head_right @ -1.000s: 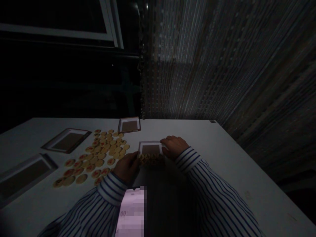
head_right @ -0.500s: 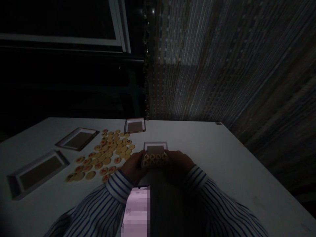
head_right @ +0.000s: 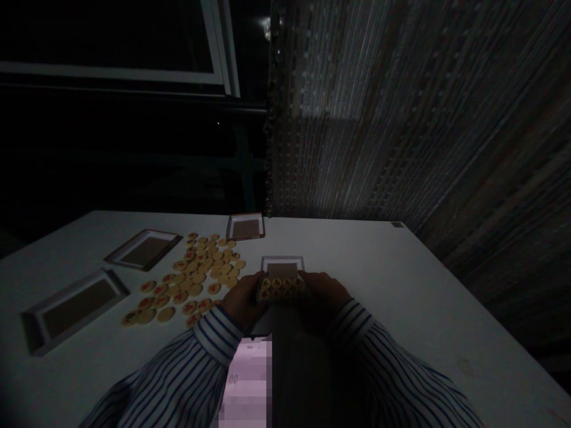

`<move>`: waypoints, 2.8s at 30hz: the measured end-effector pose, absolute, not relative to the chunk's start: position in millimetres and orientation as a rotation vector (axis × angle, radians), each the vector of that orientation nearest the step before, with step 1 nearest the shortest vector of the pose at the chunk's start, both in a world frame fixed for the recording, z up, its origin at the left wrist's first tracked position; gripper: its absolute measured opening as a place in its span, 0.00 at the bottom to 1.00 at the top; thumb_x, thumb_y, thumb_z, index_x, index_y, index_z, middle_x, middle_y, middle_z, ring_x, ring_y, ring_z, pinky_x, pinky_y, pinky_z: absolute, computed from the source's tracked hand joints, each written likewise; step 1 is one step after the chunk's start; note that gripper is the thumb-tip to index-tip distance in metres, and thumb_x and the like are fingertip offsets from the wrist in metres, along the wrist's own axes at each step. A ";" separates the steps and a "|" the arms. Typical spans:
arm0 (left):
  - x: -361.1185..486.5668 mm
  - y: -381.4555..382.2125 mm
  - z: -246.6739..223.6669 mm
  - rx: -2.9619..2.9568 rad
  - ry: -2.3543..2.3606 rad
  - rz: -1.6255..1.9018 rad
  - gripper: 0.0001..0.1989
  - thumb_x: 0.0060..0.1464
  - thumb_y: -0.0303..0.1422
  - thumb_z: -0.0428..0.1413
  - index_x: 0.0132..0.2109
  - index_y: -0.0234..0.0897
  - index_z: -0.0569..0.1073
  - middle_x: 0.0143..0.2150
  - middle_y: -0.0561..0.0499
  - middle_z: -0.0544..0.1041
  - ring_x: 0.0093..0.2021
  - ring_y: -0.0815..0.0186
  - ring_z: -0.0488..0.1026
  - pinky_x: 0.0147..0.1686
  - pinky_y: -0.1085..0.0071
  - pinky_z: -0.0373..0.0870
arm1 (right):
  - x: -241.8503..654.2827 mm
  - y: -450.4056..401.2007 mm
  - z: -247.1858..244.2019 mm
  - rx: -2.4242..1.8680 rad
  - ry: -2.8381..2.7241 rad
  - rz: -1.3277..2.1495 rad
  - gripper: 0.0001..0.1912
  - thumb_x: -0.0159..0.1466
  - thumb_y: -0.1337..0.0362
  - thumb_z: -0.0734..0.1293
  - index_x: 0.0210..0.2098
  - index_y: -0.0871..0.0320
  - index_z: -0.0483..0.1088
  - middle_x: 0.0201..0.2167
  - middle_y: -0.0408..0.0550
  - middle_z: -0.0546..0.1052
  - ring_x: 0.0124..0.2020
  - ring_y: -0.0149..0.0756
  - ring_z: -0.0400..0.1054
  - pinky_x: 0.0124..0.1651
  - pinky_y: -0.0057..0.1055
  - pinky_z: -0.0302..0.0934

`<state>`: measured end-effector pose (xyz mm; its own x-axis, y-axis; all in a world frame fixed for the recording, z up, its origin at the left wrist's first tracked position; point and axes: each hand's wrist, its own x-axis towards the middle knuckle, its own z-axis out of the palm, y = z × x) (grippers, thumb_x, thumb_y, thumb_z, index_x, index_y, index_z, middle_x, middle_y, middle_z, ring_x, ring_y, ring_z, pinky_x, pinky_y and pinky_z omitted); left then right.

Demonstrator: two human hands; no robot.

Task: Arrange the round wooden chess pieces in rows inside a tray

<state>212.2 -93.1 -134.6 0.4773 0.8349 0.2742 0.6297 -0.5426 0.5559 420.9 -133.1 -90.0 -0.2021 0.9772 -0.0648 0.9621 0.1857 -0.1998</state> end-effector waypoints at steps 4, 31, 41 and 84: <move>212.5 -92.4 -135.3 2.352 1.231 0.732 0.29 0.40 0.31 0.55 0.53 0.34 0.59 0.46 0.42 0.68 0.47 0.59 0.65 0.45 0.63 0.64 | 423.8 -132.0 -94.9 -1.868 -2.342 0.359 0.28 0.52 0.59 0.63 0.52 0.57 0.58 0.44 0.54 0.70 0.41 0.41 0.66 0.39 0.31 0.58; 152.5 -88.7 -64.3 2.292 1.369 1.179 0.14 0.49 0.38 0.50 0.41 0.35 0.70 0.40 0.48 0.72 0.33 0.68 0.69 0.39 0.68 0.67 | 420.9 -138.8 -54.2 -1.582 -2.204 -0.048 0.13 0.59 0.63 0.56 0.38 0.59 0.69 0.36 0.48 0.74 0.39 0.35 0.65 0.43 0.34 0.58; 73.3 -50.8 -52.2 2.186 1.635 1.163 0.20 0.47 0.45 0.48 0.39 0.35 0.72 0.38 0.48 0.74 0.29 0.67 0.70 0.32 0.70 0.67 | 393.7 -124.3 -27.0 -1.487 -2.330 -0.075 0.12 0.58 0.64 0.58 0.36 0.60 0.70 0.34 0.49 0.75 0.37 0.35 0.67 0.42 0.34 0.59; 21.8 -19.5 -102.8 2.453 1.964 0.857 0.18 0.51 0.35 0.45 0.48 0.36 0.67 0.46 0.45 0.71 0.44 0.58 0.66 0.43 0.61 0.61 | 200.0 -4.1 -60.4 -1.313 -2.844 -0.088 0.16 0.54 0.57 0.62 0.41 0.54 0.69 0.44 0.50 0.66 0.47 0.43 0.54 0.42 0.40 0.49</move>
